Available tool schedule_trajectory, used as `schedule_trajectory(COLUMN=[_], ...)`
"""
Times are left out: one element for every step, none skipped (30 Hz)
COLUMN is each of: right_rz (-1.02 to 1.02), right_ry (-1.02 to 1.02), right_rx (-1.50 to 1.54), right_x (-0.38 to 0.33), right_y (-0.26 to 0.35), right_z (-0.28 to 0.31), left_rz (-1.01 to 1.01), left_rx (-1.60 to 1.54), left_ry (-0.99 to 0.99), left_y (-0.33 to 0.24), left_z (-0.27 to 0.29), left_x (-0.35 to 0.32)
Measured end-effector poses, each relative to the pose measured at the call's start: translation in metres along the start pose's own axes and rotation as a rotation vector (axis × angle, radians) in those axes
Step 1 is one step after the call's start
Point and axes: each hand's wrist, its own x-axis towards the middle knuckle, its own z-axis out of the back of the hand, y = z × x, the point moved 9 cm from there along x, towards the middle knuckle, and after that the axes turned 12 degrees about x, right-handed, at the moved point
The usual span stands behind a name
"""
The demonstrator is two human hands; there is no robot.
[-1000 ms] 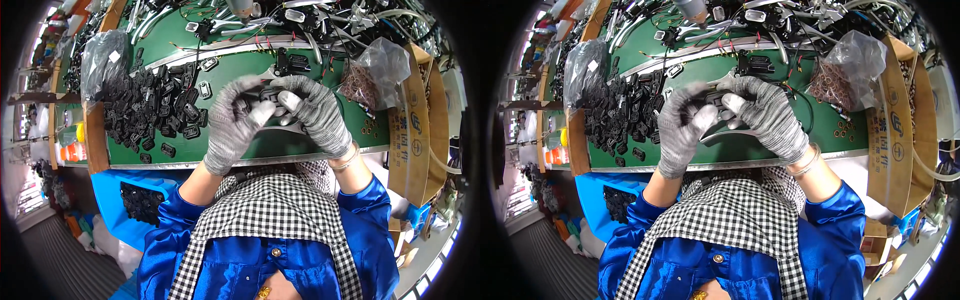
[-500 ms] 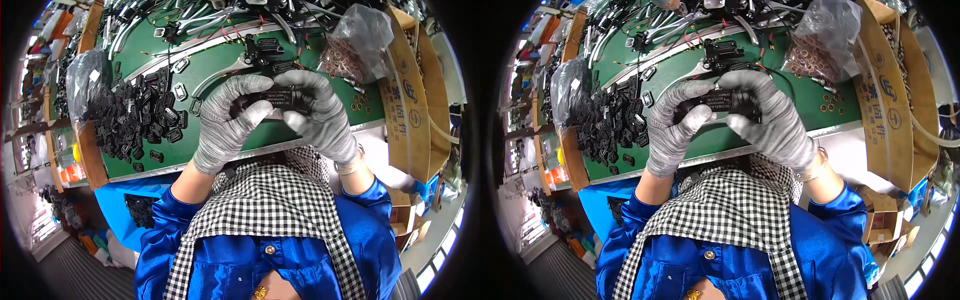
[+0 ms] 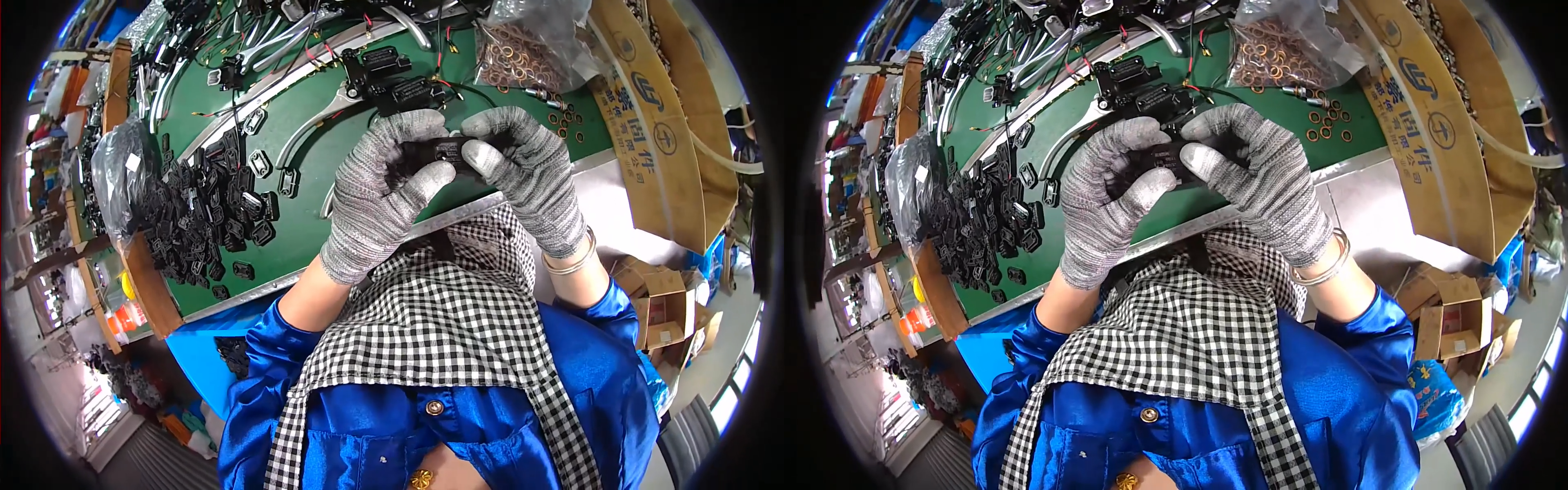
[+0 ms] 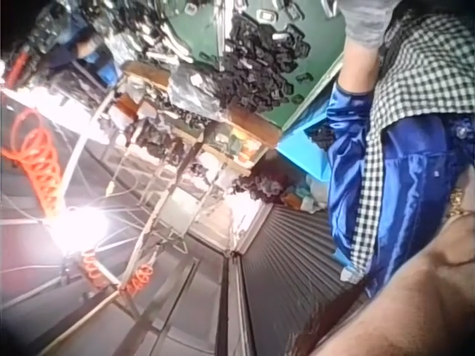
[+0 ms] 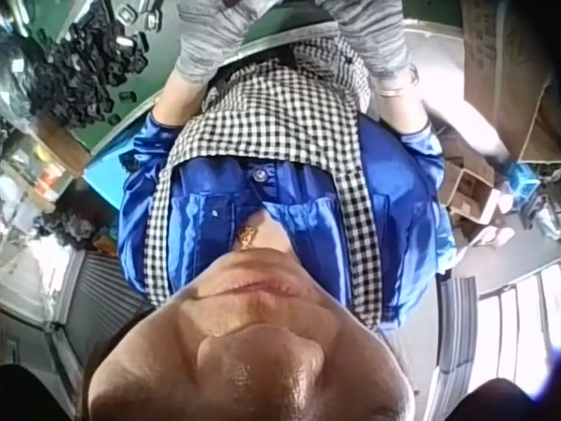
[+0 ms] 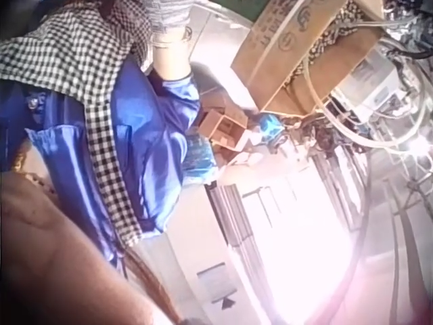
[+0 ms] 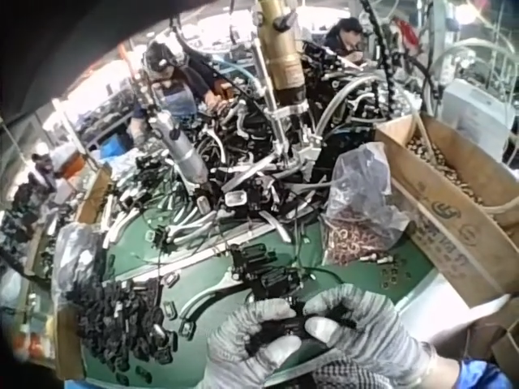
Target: Assembling small mechanical components at a factory workbench using an automated screwdriver.
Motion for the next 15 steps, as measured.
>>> schedule_trajectory(right_rz=[0.037,0.073,0.072,0.033,-0.007,-0.048,-0.049,-0.023,0.011,0.044,0.044,0.089,0.135,0.178,0.177], right_ry=[-0.031,-0.062,-0.063,-0.082,-0.099,-0.117,-0.118,-0.104,-0.084,-0.064,-0.062,-0.075,-0.089,-0.103,-0.100], right_rx=[-0.059,-0.118,-0.118,-0.171,-0.223,-0.275,-0.276,-0.317,-0.360,-0.402,-0.403,-0.500,-0.598,-0.693,-0.693], right_x=[0.000,0.000,0.002,0.006,0.010,0.011,0.011,0.011,0.011,0.011,0.012,0.013,0.014,0.014,0.015], right_y=[0.003,0.005,0.004,0.000,-0.004,-0.008,-0.011,-0.013,-0.012,-0.011,-0.012,-0.009,-0.005,-0.003,-0.006], right_z=[0.006,0.012,0.016,0.025,0.032,0.037,0.036,0.031,0.023,0.017,0.016,0.015,0.014,0.014,0.015], left_rz=[-0.032,-0.063,-0.094,-0.097,-0.198,-0.299,-0.401,-0.400,-0.309,-0.219,-0.124,-0.123,-0.136,-0.146,-0.158], left_rx=[0.171,0.341,0.512,0.511,0.695,0.879,1.063,1.062,1.024,0.985,0.943,0.943,0.947,0.951,0.955], left_ry=[-0.041,-0.083,-0.126,-0.124,-0.109,-0.093,-0.076,-0.074,-0.055,-0.036,-0.012,-0.015,-0.022,-0.027,-0.033], left_y=[0.002,0.003,0.004,0.008,0.003,-0.001,-0.003,0.000,0.007,0.014,0.024,0.029,0.034,0.037,0.037], left_z=[0.005,0.010,0.014,0.015,0.011,0.006,-0.001,-0.004,-0.006,-0.008,-0.010,-0.012,-0.013,-0.015,-0.016], left_x=[0.001,0.000,-0.001,0.000,-0.001,-0.002,-0.005,-0.006,-0.006,-0.006,-0.006,-0.007,-0.009,-0.010,-0.010])
